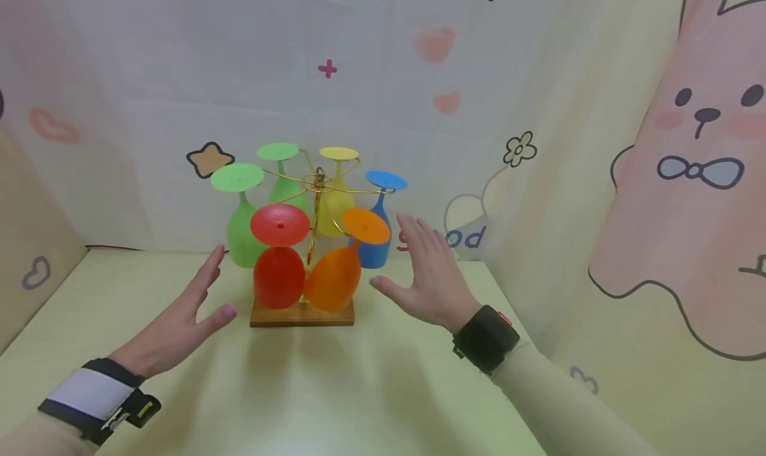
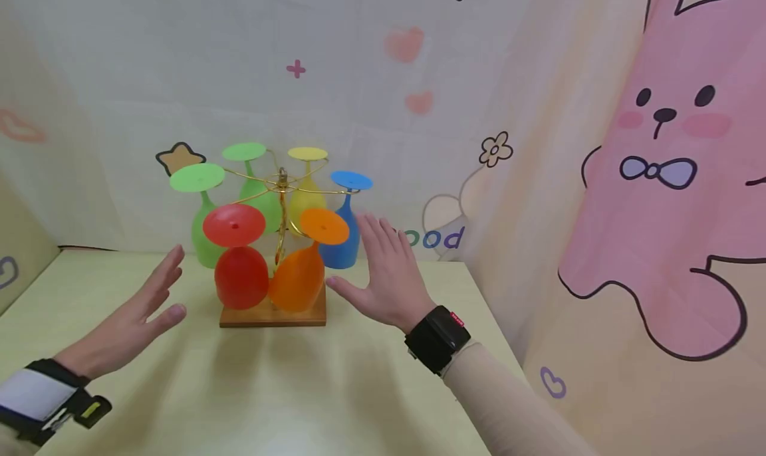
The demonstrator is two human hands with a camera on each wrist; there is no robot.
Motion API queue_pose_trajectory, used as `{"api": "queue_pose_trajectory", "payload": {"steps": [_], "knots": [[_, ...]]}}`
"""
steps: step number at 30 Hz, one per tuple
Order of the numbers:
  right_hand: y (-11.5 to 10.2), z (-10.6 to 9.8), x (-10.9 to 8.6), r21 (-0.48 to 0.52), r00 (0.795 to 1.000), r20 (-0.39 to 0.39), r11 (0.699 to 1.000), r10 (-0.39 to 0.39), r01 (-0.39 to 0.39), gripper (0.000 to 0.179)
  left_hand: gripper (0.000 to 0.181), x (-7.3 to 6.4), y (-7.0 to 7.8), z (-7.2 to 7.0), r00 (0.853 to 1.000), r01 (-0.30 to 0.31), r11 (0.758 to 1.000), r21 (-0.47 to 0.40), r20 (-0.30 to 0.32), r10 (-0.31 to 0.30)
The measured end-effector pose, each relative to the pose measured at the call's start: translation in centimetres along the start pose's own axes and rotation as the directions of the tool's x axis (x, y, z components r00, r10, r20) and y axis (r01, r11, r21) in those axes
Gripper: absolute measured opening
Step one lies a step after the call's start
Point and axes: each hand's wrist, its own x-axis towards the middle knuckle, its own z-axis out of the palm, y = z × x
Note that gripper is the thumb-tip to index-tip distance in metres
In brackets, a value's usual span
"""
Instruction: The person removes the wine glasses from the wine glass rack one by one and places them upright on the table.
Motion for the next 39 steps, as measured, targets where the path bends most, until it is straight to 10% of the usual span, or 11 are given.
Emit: {"api": "queue_pose_trajectory", "payload": {"steps": [24,39], "knots": [[-10.1,-1.6,6.5,-0.134,0.887,-0.026,0.881,-0.462,0.454,0.082,0.087,-0.1,0.0,0.9,1.000,-0.020,0.994,-0.109,0.021,0.022],[-12.5,0.3,7.5,-0.188,0.866,0.124,0.845,-0.485,0.501,0.060,0.087,-1.9,0.0,0.9,1.000,0.007,0.994,-0.112,0.003,-0.007]]}}
